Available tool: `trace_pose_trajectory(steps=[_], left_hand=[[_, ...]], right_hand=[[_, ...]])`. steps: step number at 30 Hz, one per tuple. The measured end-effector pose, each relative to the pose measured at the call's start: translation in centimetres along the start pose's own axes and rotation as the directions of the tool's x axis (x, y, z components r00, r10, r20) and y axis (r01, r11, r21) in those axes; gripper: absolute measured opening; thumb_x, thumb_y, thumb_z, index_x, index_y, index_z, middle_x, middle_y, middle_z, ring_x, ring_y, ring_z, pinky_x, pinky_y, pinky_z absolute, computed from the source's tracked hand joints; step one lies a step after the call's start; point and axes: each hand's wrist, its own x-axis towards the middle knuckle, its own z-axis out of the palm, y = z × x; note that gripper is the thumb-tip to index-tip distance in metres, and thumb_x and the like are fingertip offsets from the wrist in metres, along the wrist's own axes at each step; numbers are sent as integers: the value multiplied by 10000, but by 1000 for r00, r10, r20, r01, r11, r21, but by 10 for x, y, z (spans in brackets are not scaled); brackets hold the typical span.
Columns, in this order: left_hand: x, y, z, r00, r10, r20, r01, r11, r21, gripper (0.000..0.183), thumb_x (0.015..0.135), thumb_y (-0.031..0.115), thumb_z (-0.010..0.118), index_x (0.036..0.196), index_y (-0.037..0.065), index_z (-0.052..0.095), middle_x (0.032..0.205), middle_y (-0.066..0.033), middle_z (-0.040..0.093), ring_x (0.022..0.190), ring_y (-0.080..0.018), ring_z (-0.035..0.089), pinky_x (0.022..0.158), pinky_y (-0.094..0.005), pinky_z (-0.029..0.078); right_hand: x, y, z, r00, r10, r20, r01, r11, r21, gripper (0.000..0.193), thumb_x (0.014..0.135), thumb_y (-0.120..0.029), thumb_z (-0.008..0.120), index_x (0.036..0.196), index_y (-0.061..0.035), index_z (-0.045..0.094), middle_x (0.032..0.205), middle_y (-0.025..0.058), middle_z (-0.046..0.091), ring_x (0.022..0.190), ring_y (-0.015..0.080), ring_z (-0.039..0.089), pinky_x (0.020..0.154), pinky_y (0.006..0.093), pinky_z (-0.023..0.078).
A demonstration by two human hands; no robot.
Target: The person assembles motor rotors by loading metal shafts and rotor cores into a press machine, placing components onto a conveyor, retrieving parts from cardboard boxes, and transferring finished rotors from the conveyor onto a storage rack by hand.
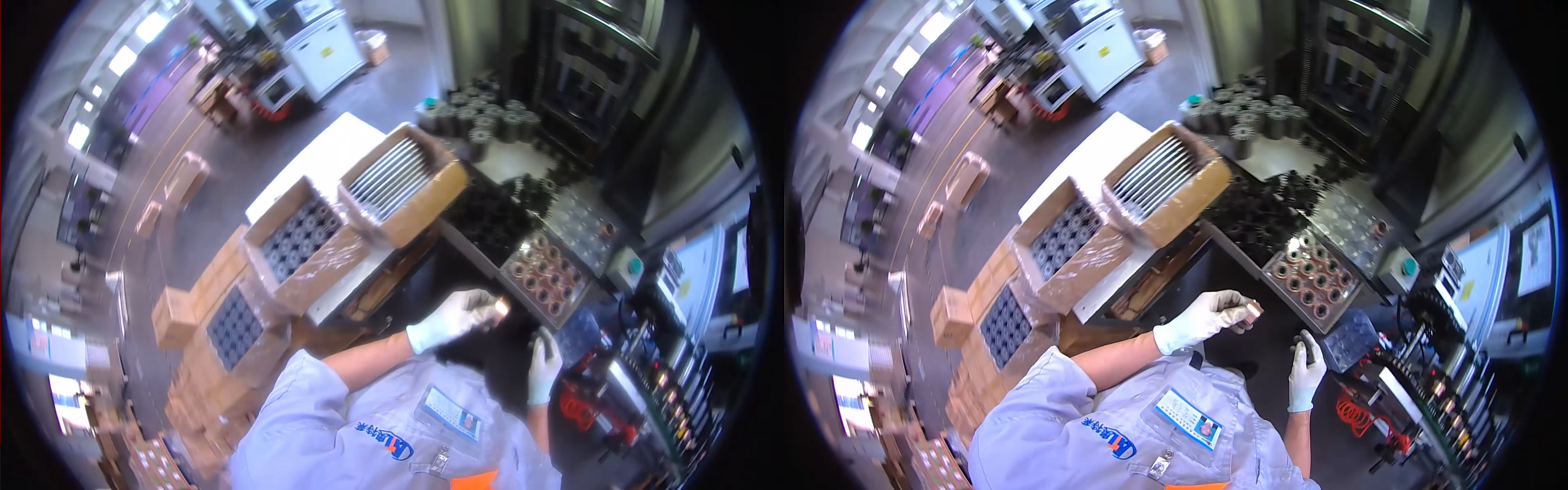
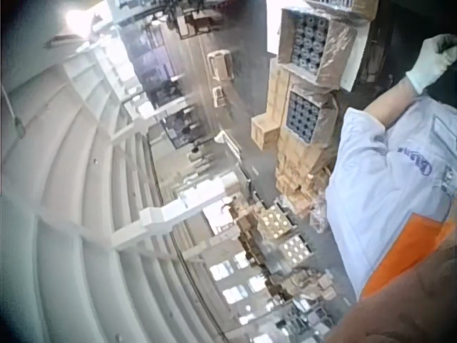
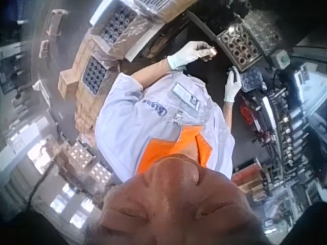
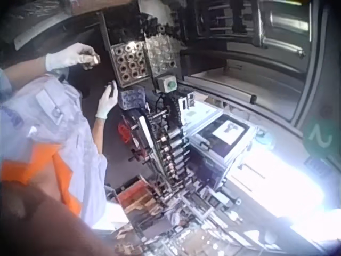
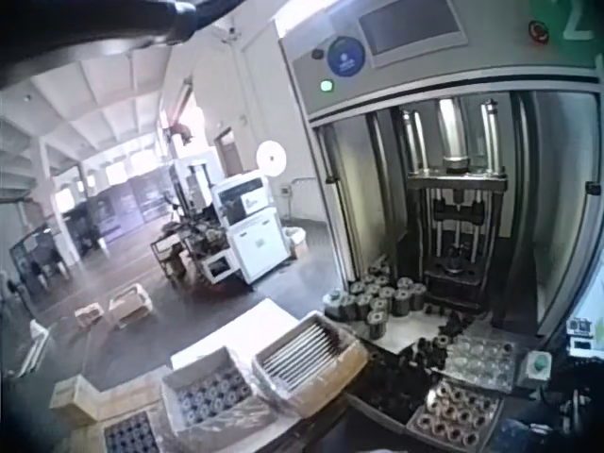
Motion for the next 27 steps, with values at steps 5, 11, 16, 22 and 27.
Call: trace_pose_trajectory(steps=[5, 11, 16, 22, 27], left_hand=[[-51, 8, -55, 969, 96, -226, -107, 994, -37, 329, 1009, 245, 638, 1206, -19, 630, 1112, -71, 669, 982, -124, 641, 890, -305, 539], [-124, 25, -155, 813, 348, -467, -290, 937, 194, 333, 1002, 219, 644, 1214, -38, 630, 1126, -84, 695, 971, -148, 661, 887, -310, 537], [-194, 19, -244, 474, 350, -808, -191, 937, 293, 254, 993, 205, 664, 1144, 1, 653, 1011, -39, 690, 885, -96, 619, 789, -231, 498], [-229, 2, -293, 464, 276, -842, -153, 961, 231, 217, 1001, 143, 639, 1129, -32, 628, 1012, -49, 690, 938, -95, 623, 864, -248, 493], [-223, -11, -297, 406, 414, -815, -231, 909, 347, 157, 971, 74, 650, 1076, -41, 634, 1241, -115, 621, 989, -117, 618, 872, -267, 507]], right_hand=[[24, -48, 71, 838, -331, 434, 449, 871, -201, 286, 922, -18, 629, 1204, 21, 657, 1220, 117, 642, 1076, 189, 636, 907, 296, 517], [34, -138, 238, 412, -488, 770, 760, 649, 5, 350, 867, -53, 696, 1216, -80, 684, 1347, 175, 589, 1158, 317, 629, 951, 387, 524], [43, -152, 425, -117, -507, 854, 892, 325, 315, 329, 833, -127, 712, 1162, -143, 702, 1410, 166, 548, 1150, 322, 620, 977, 427, 500], [65, -133, 555, -405, -11, 914, 914, -48, 404, 263, 846, -118, 629, 1067, -182, 756, 1455, 130, 521, 1161, 309, 597, 980, 447, 477], [64, -115, 597, -476, 324, 818, 828, -150, 541, 327, 887, -91, 593, 1127, -256, 743, 1465, 102, 508, 1172, 279, 603, 981, 428, 477]])
